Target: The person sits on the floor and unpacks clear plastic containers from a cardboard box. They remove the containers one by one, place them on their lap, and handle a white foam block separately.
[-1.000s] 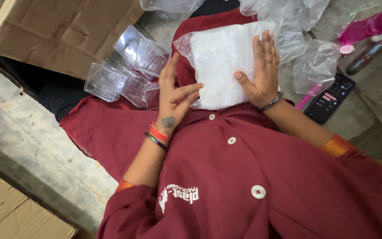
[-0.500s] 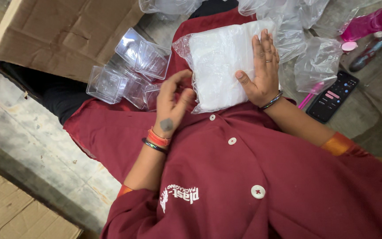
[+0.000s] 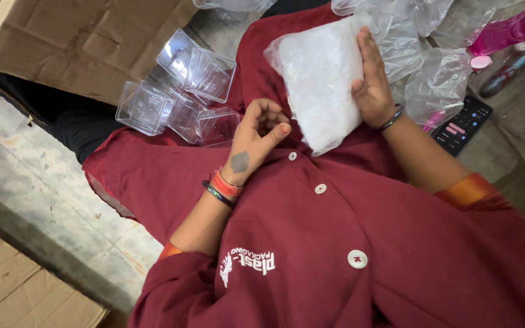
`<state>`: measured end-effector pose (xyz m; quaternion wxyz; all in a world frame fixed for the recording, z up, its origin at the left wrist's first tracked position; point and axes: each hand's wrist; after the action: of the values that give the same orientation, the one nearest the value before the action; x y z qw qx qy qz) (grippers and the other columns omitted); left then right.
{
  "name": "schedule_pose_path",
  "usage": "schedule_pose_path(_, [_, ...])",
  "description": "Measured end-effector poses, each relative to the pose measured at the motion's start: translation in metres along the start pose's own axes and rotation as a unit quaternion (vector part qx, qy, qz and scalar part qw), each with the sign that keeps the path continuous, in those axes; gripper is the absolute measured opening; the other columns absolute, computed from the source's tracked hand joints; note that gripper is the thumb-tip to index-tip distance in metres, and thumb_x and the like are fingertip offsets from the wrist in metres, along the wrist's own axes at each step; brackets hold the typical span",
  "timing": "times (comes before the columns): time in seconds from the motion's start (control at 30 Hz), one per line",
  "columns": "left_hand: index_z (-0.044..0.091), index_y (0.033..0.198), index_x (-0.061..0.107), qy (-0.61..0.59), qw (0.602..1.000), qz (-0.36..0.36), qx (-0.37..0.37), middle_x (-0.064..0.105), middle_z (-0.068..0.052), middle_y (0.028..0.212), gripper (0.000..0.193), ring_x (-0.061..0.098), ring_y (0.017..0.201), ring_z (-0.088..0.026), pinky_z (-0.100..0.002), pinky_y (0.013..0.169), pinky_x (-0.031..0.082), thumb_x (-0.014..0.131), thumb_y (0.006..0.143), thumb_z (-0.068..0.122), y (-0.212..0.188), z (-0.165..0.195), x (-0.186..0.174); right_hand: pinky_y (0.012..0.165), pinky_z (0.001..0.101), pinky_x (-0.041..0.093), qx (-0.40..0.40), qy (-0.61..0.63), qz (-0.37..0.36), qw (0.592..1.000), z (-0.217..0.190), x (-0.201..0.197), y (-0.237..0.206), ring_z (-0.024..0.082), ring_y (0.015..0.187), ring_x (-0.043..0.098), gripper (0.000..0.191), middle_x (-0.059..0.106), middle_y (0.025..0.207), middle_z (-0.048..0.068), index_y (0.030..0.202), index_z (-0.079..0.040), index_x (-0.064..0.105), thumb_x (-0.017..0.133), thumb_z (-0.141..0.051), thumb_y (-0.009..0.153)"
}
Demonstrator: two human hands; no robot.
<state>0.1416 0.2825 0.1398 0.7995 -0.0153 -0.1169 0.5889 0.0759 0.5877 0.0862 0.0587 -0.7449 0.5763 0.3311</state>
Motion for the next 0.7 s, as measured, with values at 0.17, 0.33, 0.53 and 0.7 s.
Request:
schedule_pose_path(0.17, [0.004, 0.128, 0.045, -0.005, 0.999, -0.023, 0.030, 0.063, -0.005, 0.110, 0.044, 0.061, 0.098, -0.009, -0.025, 0.088, 0.054, 0.076, 0.097, 0.012, 0.007, 0.011, 0.016, 0.138, 0.0456, 0.011, -0.016, 0.025, -0.007, 1.000, 0.010, -0.001, 0.000, 0.034, 0.166, 0.014, 0.079, 0.015, 0.176, 0.019, 0.166, 0.001, 0.017, 0.032, -0.056, 0.113])
schedule_pose_path(0.33, [0.004, 0.127, 0.045, 0.016, 0.999, -0.001, 0.049, 0.064, -0.004, 0.106, 0.039, 0.061, 0.095, -0.008, -0.023, 0.084, 0.053, 0.073, 0.101, 0.011, 0.009, 0.018, 0.023, 0.138, 0.0456, 0.011, -0.013, 0.026, -0.007, 1.000, 0.010, 0.001, -0.001, 0.034, 0.167, 0.014, 0.078, 0.015, 0.176, 0.019, 0.167, 0.001, 0.017, 0.031, -0.055, 0.114])
schedule_pose_path(0.53, [0.005, 0.125, 0.048, 0.143, 0.988, 0.039, 0.051, 0.058, -0.002, 0.097, 0.036, 0.056, 0.082, -0.009, -0.023, 0.074, 0.050, 0.073, 0.099, 0.010, 0.013, 0.030, 0.030, 0.138, 0.0457, 0.012, -0.007, 0.020, -0.005, 1.000, 0.008, 0.000, -0.001, 0.034, 0.166, 0.015, 0.079, 0.016, 0.175, 0.020, 0.166, 0.001, 0.018, 0.030, -0.056, 0.113])
schedule_pose_path(0.7, [0.007, 0.111, 0.056, 0.338, 0.896, 0.051, 0.284, 0.058, -0.008, 0.112, 0.036, 0.057, 0.108, -0.029, -0.040, 0.097, 0.049, 0.082, 0.086, 0.009, 0.015, 0.043, 0.026, 0.137, 0.0460, 0.012, -0.001, 0.024, -0.004, 1.000, 0.009, 0.001, 0.001, 0.035, 0.166, 0.016, 0.080, 0.018, 0.175, 0.021, 0.166, 0.001, 0.019, 0.030, -0.058, 0.113])
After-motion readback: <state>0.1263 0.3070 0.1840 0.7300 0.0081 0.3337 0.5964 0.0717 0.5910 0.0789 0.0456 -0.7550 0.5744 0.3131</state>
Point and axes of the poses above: each hand's wrist, its own y-axis towards the middle knuckle, its own x-axis out of the palm, z = x × y
